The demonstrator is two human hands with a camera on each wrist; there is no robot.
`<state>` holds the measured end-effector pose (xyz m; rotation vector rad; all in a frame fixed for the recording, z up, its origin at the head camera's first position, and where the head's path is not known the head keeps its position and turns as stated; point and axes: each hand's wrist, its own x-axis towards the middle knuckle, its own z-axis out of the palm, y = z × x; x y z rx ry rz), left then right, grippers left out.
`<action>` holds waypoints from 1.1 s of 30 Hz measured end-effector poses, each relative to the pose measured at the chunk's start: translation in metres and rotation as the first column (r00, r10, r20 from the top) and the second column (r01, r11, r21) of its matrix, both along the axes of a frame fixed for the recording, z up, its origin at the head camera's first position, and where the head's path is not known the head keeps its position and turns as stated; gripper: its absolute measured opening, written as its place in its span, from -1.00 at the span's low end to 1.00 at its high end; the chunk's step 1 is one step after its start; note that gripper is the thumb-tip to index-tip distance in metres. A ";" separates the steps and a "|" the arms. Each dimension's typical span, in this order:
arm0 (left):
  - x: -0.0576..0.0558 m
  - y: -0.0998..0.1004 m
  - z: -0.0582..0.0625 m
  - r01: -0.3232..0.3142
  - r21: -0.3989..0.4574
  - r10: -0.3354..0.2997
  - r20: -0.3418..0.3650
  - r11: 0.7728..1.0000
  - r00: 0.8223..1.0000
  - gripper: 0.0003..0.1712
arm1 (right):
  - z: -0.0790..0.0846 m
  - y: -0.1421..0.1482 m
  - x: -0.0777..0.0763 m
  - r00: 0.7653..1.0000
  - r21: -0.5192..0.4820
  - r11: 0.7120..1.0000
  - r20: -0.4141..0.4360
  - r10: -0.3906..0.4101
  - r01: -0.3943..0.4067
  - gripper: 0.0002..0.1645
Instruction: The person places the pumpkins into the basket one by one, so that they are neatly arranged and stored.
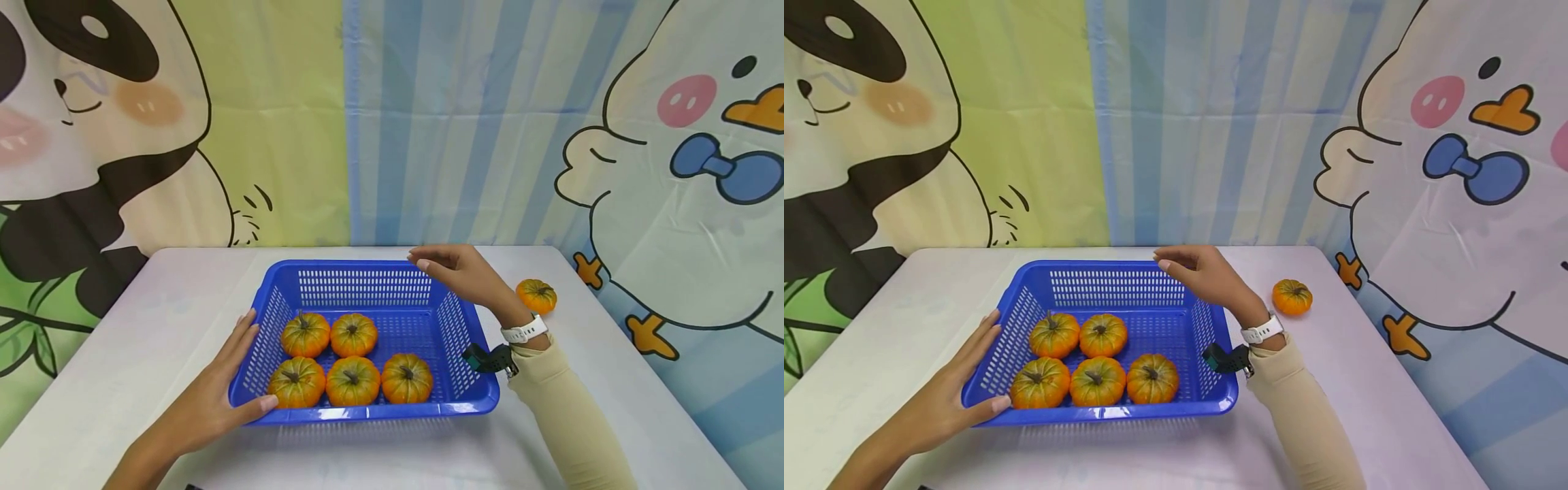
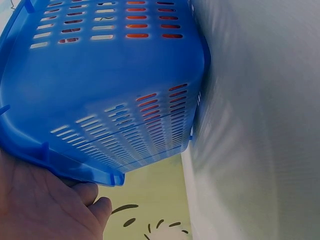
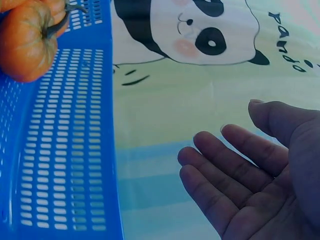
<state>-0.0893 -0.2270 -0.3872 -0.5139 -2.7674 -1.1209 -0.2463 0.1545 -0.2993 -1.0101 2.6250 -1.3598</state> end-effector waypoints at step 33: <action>-0.003 -0.002 -0.004 -0.010 0.005 0.010 0.003 1.000 1.000 0.18 | -0.048 0.148 -0.002 0.813 -0.187 0.803 -0.035 -0.582 0.566 -0.41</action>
